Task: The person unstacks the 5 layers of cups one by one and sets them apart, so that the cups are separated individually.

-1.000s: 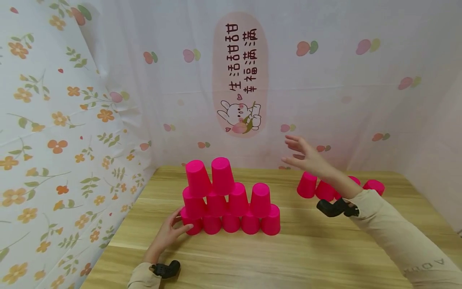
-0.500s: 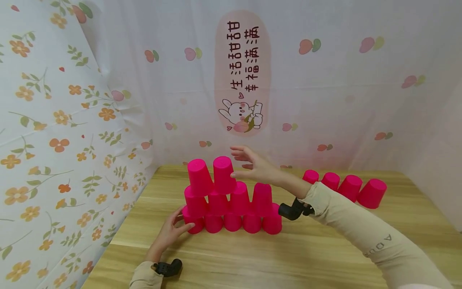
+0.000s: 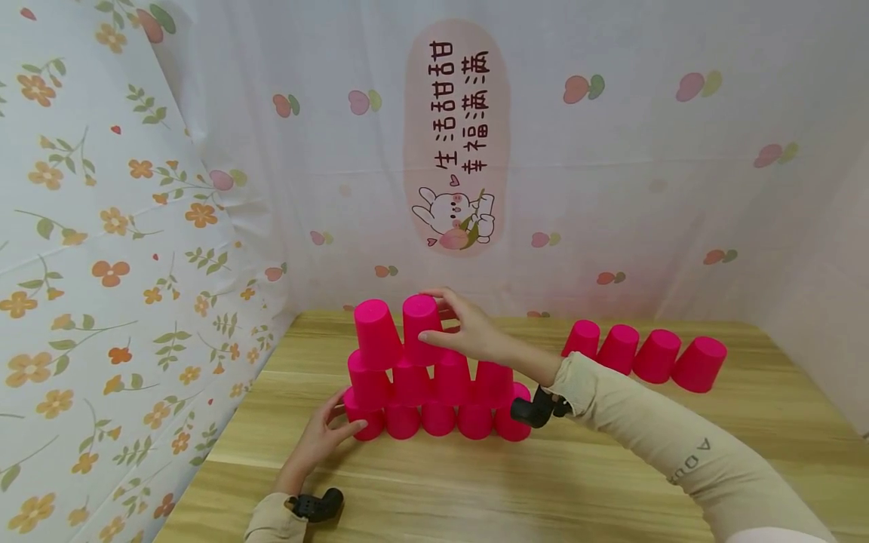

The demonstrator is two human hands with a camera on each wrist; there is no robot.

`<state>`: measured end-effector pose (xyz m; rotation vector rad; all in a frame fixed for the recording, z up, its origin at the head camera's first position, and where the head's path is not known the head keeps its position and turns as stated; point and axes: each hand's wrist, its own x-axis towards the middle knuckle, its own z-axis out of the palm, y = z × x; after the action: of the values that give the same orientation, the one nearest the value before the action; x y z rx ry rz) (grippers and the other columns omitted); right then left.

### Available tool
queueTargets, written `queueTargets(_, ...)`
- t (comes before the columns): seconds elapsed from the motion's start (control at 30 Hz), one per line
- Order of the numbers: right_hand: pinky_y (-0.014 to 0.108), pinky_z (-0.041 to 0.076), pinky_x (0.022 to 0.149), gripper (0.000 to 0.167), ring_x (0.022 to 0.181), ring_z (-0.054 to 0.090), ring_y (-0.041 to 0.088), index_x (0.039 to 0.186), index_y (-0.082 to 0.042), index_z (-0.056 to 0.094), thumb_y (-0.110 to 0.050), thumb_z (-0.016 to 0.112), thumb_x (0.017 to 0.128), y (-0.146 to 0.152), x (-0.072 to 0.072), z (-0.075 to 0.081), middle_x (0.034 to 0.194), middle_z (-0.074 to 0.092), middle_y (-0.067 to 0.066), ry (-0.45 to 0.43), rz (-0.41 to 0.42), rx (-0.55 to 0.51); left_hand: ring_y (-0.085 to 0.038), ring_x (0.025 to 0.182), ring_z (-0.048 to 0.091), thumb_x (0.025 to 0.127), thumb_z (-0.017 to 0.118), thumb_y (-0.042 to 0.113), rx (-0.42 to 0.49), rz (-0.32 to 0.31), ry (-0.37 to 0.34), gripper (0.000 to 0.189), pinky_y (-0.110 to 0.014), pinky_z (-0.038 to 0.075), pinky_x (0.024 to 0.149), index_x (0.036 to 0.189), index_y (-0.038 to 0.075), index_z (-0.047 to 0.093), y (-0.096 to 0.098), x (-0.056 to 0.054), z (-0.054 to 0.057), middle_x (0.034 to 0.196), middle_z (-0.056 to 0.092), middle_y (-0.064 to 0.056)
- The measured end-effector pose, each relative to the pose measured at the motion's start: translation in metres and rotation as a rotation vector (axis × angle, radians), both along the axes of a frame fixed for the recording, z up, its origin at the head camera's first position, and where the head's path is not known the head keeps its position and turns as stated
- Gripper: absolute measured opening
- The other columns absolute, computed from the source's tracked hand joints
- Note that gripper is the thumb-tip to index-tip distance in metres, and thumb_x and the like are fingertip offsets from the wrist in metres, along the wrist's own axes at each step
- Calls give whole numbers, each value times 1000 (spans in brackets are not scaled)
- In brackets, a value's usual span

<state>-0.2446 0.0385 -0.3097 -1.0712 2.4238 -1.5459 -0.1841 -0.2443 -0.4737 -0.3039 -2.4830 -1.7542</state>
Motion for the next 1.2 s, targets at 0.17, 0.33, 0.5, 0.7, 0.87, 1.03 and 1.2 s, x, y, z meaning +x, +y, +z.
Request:
queueTargets(0.17,34,49,78,60,103,50,24,129,-9,35,-12,66,79,0,0,0,113,50,9,0,-6,-2,-38,105,46,75,67,0,9,-10,2,57,-39,46,80,126,-3,42,4,5,10,116,50,-21)
queueTargets(0.33,34,49,77,60,103,50,25,129,-11,35,-14,66,79,2,1,3,113,50,9,-6,-34,1,-34,105,47,75,69,5,4,-13,6,58,-33,46,80,127,2,44,-1,-1,-2,117,51,-16)
queueTargets(0.5,37,48,80,60,103,50,26,130,-11,33,-14,66,79,11,-2,13,113,50,10,9,-71,-33,-32,104,48,74,70,6,-1,-11,24,58,-35,46,80,126,3,45,-2,-3,-7,115,52,-13)
queueTargets(0.7,41,46,83,61,104,48,29,131,-9,32,-11,64,80,37,-6,30,115,48,13,-2,-123,-103,-31,103,48,75,70,7,-9,4,27,57,-40,45,82,126,2,45,-2,-2,-6,115,53,-12)
queueTargets(0.87,41,49,75,61,106,46,32,133,-7,29,-11,62,82,75,-8,37,119,45,17,14,-184,-96,-31,104,48,75,70,6,-4,12,10,58,-41,45,82,126,2,45,0,-2,-6,116,52,-13)
queueTargets(1.03,35,48,76,63,110,44,32,136,-10,25,-15,61,84,122,0,38,124,42,16,15,-280,-55,-35,105,47,75,68,2,3,9,3,58,-43,44,82,127,0,44,1,-1,-3,116,51,-17)
queueTargets(1.2,19,46,73,61,104,46,19,135,-11,25,-17,59,85,172,13,33,121,43,10,42,-427,-7,-38,104,47,74,67,-2,8,13,-13,57,-43,45,81,126,-2,43,1,-1,-3,116,51,-20)
